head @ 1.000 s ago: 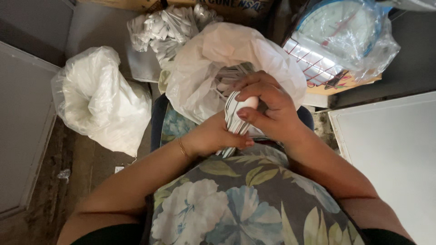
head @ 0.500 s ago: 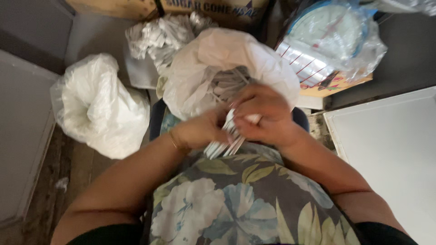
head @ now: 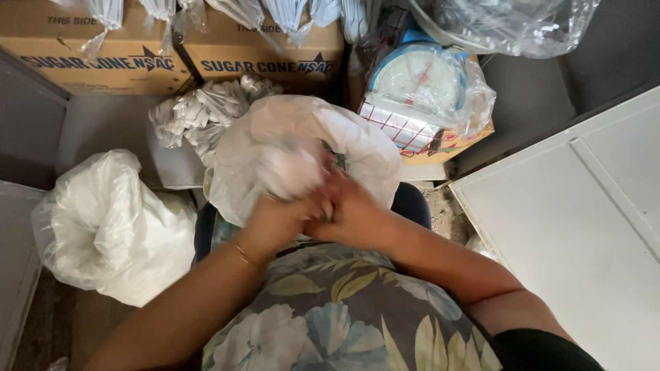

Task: The person organizes loose plastic spoons and places them into small plastic bags.

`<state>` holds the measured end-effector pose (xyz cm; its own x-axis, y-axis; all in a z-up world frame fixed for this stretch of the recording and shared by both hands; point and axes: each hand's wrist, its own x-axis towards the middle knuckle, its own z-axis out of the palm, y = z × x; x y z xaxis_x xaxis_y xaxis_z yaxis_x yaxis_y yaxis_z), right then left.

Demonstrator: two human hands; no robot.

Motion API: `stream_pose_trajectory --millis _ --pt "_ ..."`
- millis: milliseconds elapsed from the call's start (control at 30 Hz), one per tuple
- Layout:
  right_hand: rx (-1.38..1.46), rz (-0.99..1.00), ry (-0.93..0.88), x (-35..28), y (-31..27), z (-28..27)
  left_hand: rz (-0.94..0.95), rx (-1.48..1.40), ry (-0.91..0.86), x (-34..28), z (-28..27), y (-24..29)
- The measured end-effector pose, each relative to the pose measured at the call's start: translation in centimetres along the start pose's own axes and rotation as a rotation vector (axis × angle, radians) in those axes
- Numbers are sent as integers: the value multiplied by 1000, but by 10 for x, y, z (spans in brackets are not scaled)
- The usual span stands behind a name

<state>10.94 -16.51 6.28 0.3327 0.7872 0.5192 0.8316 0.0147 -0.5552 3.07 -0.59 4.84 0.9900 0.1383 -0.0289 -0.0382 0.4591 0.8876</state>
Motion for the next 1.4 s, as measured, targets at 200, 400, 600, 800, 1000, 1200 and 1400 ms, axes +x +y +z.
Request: stream_pose_trajectory --millis 200,400,600,800,1000,1200,1400 --pt "745 506 -245 -18 13 -8 93 25 -192 0 0 22" --pt "722 471 -607 -26 16 -8 398 418 -353 -11 -4 61" --pt "710 563 -231 -21 16 -7 611 529 -138 -4 -17 40" --pt "493 -27 230 -10 -2 -27 405 -151 200 12 -10 28" --pt "557 122 445 -11 -7 -36 429 -206 140 21 20 25" --pt "514 139 527 -29 -4 -86 365 -101 -60 61 57 41" --pt "334 76 848 -81 13 -181 454 82 -364 119 123 64"
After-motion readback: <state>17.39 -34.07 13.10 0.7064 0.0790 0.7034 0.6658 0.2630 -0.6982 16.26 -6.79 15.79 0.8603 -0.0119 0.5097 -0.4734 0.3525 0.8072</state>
